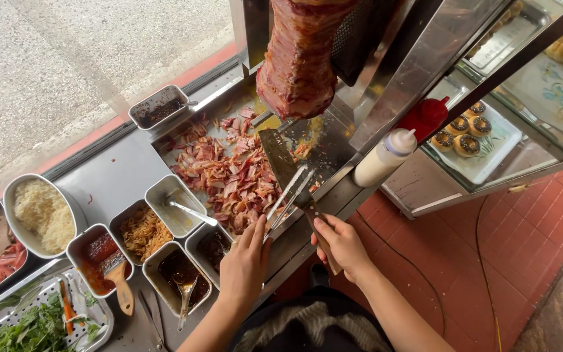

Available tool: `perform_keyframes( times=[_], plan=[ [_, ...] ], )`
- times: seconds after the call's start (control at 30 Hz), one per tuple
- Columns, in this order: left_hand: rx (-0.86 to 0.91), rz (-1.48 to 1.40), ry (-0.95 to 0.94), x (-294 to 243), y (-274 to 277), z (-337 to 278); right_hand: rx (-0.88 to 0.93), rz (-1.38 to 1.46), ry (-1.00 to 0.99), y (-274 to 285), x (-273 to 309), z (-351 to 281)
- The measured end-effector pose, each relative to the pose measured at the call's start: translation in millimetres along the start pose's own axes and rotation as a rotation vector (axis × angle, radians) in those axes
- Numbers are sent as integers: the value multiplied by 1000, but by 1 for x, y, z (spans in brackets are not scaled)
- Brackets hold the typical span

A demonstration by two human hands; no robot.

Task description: Shave slices of meat from a vertical rotisserie using a large knife and tongs.

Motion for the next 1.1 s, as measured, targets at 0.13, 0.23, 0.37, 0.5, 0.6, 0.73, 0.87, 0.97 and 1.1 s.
perform_keyframes(
  times=[0.13,0.23,0.37,0.5,0.6,0.73,0.87,0.97,1.1],
  plan=[
    [-25,31,-59,13,-2,8,7,-19,33,1,9,-7],
    [-50,36,-57,19,-1,14,13,-34,52,5,9,-8],
    [-34,18,-99,23,1,24,5,-25,64,8,8,-11],
    [-47,48,-109,36,-3,34,11,-9,75,8,12,-17],
    [-27,26,-76,64,-24,49,17,-11,87,10,9,-16],
    [-67,14,3,96,-17,72,12,-15,48,9,14,-20],
    [-106,73,135,94,13,67,19,-12,46,8,13,-20],
    [-114,59,107,88,13,54,20,-36,68,6,15,-20],
    [-114,41,-25,53,24,37,16,-109,90,5,19,-17]
  ],
)
Point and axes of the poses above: each hand's wrist, its own z-axis towards the middle knuckle, its own y-axis out of the back of the hand, x = y × z, the point moved 4 cm from there along z, towards the middle knuckle, and after that the axes turned 2 degrees about -z, right-handed, at the moved point
